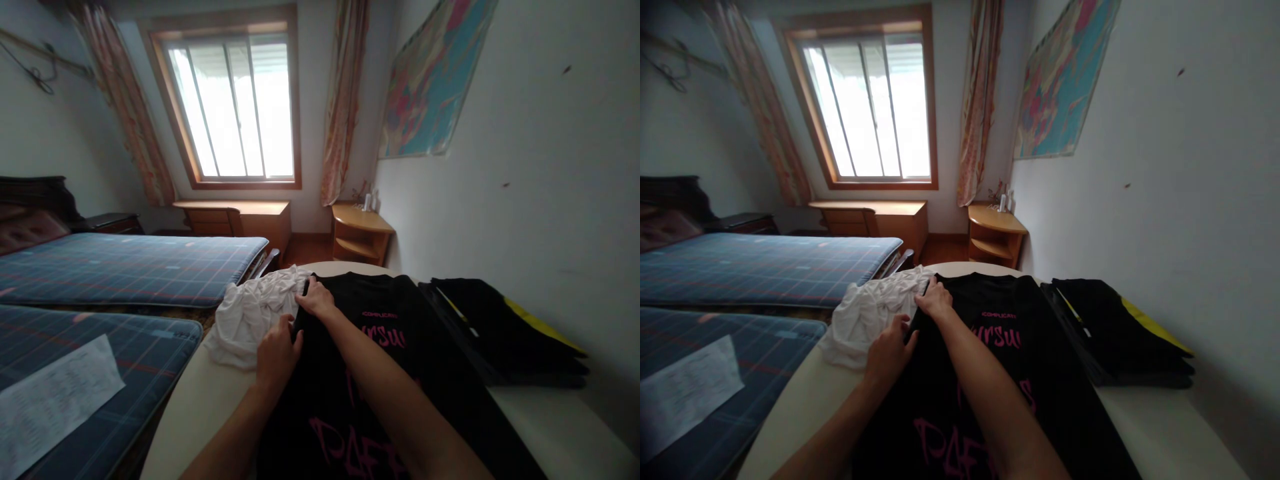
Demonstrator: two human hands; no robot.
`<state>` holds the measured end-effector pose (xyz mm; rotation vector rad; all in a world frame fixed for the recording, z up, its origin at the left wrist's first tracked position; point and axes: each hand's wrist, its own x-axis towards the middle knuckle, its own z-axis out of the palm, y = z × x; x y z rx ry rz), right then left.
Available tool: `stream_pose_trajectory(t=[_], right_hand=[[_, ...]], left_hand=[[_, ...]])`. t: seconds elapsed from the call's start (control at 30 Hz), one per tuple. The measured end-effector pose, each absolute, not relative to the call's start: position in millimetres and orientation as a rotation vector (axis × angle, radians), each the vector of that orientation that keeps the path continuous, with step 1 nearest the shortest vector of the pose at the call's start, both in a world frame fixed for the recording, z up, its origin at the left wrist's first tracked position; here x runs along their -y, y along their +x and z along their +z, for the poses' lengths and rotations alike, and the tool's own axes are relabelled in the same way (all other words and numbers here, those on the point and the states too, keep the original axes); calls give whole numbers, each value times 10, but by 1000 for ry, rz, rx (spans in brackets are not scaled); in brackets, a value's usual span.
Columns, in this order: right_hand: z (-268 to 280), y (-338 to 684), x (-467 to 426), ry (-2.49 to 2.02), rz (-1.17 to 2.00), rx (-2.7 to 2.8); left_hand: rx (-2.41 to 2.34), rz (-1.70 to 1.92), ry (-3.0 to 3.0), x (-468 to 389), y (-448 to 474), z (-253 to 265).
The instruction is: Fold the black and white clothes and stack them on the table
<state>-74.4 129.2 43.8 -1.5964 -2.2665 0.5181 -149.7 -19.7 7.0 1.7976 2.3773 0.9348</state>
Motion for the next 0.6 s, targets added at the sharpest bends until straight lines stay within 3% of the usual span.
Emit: stream_pose_trajectory(t=[0.6], right_hand=[[431, -275, -1408, -1331, 751, 2025]], left_hand=[[-1629, 1313, 1617, 241, -1115, 251]])
